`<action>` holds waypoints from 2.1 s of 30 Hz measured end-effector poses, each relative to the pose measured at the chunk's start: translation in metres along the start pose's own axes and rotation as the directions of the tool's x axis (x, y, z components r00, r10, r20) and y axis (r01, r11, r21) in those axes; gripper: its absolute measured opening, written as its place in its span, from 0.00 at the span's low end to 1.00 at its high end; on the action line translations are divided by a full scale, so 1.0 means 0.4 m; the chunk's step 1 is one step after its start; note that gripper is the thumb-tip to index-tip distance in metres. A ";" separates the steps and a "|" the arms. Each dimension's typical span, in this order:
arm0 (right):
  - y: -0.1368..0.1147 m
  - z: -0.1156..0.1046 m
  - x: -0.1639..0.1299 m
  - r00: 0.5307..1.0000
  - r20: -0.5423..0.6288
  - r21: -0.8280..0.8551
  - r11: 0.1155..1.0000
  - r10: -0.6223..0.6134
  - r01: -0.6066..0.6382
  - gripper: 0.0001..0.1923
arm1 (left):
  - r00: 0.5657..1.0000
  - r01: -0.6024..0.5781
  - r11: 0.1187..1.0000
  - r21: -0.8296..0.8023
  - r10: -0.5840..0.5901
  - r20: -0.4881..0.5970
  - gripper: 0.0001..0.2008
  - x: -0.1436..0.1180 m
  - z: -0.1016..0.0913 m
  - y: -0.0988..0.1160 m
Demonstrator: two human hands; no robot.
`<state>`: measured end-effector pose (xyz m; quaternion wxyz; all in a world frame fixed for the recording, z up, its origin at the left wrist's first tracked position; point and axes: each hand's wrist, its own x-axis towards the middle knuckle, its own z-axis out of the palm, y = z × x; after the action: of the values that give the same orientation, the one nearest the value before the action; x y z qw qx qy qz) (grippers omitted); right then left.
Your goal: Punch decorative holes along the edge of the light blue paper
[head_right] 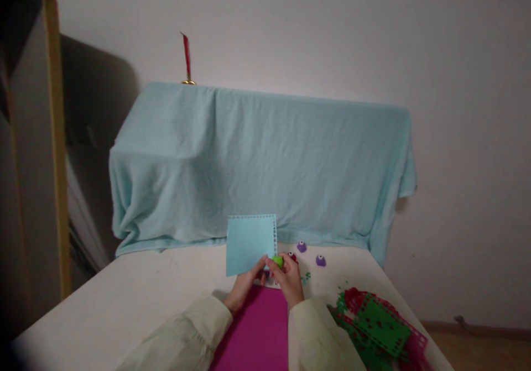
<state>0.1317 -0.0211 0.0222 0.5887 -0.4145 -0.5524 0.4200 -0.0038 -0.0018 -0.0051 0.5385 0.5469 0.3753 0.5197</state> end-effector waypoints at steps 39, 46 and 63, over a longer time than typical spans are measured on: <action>-0.019 0.014 -0.005 1.000 0.004 -0.011 1.000 0.014 -0.014 0.19 | 0.992 0.067 0.978 0.197 -0.045 -0.116 0.26 -0.028 0.005 0.074; -0.018 0.015 -0.007 1.000 0.020 -0.001 1.000 0.005 -0.005 0.19 | 0.993 0.065 0.974 0.216 -0.042 -0.110 0.27 -0.033 0.007 0.089; -0.023 0.017 -0.009 1.000 0.003 -0.018 1.000 0.010 -0.010 0.17 | 0.998 0.036 0.973 0.229 -0.023 -0.056 0.25 -0.028 -0.002 0.060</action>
<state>0.1252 -0.0273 0.0303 0.5820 -0.4217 -0.5550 0.4189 -0.0101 -0.0158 0.0166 0.4689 0.5860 0.4553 0.4790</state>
